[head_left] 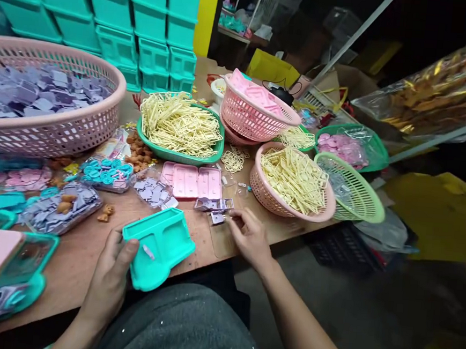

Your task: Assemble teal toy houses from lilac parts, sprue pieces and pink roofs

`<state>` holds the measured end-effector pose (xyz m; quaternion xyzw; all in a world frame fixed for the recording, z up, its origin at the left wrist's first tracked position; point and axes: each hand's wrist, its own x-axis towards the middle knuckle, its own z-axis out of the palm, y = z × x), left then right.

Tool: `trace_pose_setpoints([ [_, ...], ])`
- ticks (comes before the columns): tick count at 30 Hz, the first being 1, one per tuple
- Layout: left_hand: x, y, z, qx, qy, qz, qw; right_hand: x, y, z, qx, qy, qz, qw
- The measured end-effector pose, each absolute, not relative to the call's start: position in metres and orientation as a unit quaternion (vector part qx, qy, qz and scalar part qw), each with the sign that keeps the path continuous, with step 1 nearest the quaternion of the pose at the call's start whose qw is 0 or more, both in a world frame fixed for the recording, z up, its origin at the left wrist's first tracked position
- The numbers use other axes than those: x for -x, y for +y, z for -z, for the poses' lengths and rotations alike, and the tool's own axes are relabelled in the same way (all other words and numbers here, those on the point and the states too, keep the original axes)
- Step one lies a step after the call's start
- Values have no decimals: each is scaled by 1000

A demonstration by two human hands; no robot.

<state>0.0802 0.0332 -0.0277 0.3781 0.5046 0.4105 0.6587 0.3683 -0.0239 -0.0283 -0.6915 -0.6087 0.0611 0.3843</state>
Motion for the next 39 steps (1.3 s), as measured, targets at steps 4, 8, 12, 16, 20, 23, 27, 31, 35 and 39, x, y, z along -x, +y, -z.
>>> trace_pose_setpoints([
  [4, -88, 36, 24, -368, 493, -414, 671, -351, -30, 39, 669, -663, 10, 337],
  [8, -82, 39, 20, -358, 494, -426, 668, -347, -27, 16, 606, -724, -75, 321],
  [12, -72, 40, 17, -338, 507, -439, 660, -343, -22, -13, 583, -736, -170, 299],
  [16, -69, 38, 11, -325, 521, -443, 654, -328, -5, -23, 615, -765, -151, 117],
  [20, -71, 33, 10, -316, 519, -430, 668, -311, 14, -18, 609, -778, -140, -69],
  [23, -71, 28, 12, -303, 510, -435, 677, -308, 16, -19, 592, -792, -145, -32],
  [27, -73, 21, 13, -304, 511, -437, 675, -296, 2, -32, 572, -780, -134, 218],
  [31, -78, 16, 9, -339, 516, -433, 657, -257, -12, -36, 530, -772, -112, 333],
  [35, -83, 11, 9, -351, 517, -442, 644, -226, -19, -26, 574, -761, -38, 300],
  [39, -73, 9, 11, -348, 527, -443, 637, -230, -18, -28, 547, -769, -107, 313],
])
